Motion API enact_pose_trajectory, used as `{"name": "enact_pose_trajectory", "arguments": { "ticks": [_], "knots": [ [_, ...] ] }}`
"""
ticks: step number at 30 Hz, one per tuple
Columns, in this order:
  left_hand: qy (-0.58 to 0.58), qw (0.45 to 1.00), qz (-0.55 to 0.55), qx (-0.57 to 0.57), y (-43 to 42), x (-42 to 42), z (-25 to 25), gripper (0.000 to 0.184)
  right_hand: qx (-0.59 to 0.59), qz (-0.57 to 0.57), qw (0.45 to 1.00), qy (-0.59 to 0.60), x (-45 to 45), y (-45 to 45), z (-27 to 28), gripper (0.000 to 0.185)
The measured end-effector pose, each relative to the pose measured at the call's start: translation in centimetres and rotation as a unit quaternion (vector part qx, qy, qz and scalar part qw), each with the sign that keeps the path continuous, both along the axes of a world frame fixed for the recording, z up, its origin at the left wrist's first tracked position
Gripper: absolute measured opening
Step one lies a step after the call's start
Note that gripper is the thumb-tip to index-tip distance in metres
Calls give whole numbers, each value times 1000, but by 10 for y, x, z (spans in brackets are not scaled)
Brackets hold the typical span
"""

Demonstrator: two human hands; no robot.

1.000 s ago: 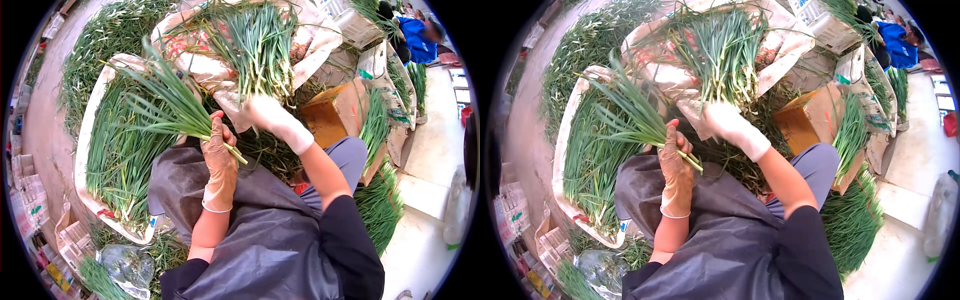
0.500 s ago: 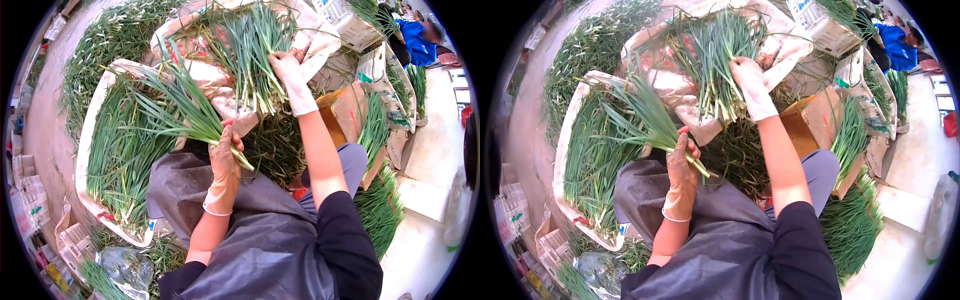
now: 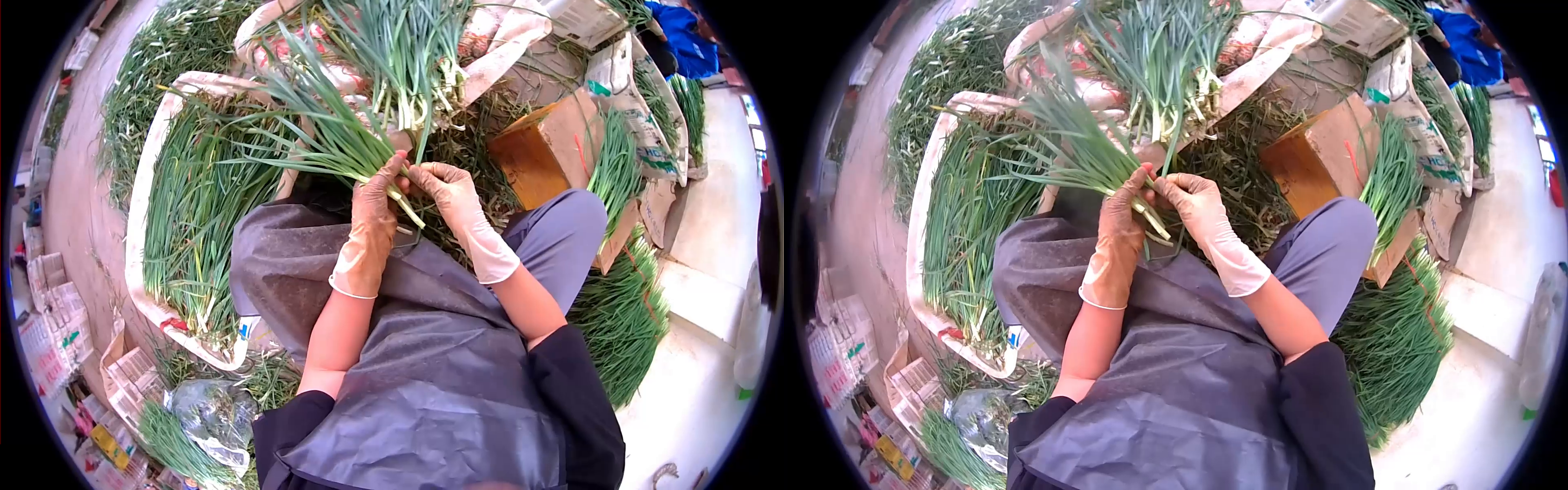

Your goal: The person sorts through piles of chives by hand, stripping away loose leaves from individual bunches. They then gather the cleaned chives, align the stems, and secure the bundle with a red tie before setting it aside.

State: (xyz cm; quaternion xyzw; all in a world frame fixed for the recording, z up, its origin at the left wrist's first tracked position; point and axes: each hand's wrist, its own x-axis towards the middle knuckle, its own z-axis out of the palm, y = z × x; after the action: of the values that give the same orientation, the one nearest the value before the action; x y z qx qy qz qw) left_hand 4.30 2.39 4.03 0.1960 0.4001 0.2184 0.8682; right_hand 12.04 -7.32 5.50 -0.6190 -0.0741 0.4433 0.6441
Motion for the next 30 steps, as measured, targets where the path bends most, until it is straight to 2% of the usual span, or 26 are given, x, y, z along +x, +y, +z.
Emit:
{"name": "enact_pose_trajectory", "arguments": {
  "ticks": [2, 4, 5, 6, 7, 8, 9, 10, 12, 14, 15, 16, 18, 20, 22, 24, 26, 27, 28, 30],
  "knots": [
    [-3, 1000, 17, 9, 2, -2, 0, 20, 31, -35, 998, -42, 1, -7, 7, 23],
    [-8, 997, 79, 15, 14, -7, 2, 21, 10, 12, 997, -69, 15, -33, 7, 23],
    [-11, 995, 101, 22, 22, -9, 7, 21, -40, 115, 992, -44, 28, -51, -6, 24],
    [-15, 992, 126, 29, 28, -10, 9, 20, -167, 239, 936, -196, 36, -68, -21, 24],
    [-37, 993, 106, 30, 32, -14, 7, 20, -293, 306, 824, -376, 38, -75, -19, 25],
    [-39, 993, 106, 29, 30, -12, 8, 20, -401, 350, 661, -529, 37, -79, -16, 27],
    [-55, 993, 96, 35, 27, -8, 10, 21, -339, 232, 716, -564, 37, -65, 1, 29],
    [-68, 993, 91, 40, 24, -7, 10, 22, -266, 141, 792, -531, 38, -44, 18, 34],
    [-105, 992, 65, 9, 22, -8, -4, 21, -250, 142, 833, -472, 32, -1, 65, 35],
    [-126, 990, 66, 10, 21, -9, 3, 21, -190, 221, 844, -451, 24, 19, 63, 37],
    [-124, 990, 63, 11, 22, -11, 0, 21, -124, 236, 905, -332, 22, 29, 42, 30],
    [-121, 990, 63, 25, 24, -12, -8, 23, -89, 213, 960, -158, 21, 27, 26, 21],
    [-121, 989, 74, 35, 25, -10, -10, 25, -37, 117, 945, -302, 9, 25, 13, 16],
    [-92, 991, 50, 85, 20, -7, -1, 30, -22, 93, 942, -322, 3, 23, 2, 18],
    [-82, 991, 68, 81, 16, -5, 3, 33, 42, 47, 986, -157, 1, 22, -2, 17],
    [-95, 989, 16, 110, 19, -7, 5, 34, 49, 44, 989, -135, 6, 20, 1, 14],
    [-117, 989, -2, 91, 19, -8, 6, 34, 45, -14, 999, -20, 8, 19, 6, 14],
    [-116, 989, -7, 92, 17, -8, 7, 34, 45, -16, 999, 2, 10, 19, 9, 16],
    [-117, 989, -13, 94, 16, -7, 9, 33, 47, -17, 999, 1, 10, 19, 8, 16],
    [-99, 991, -17, 90, 17, -8, 3, 32, 66, 30, 991, -108, 10, 18, 8, 15]
  ]
}}
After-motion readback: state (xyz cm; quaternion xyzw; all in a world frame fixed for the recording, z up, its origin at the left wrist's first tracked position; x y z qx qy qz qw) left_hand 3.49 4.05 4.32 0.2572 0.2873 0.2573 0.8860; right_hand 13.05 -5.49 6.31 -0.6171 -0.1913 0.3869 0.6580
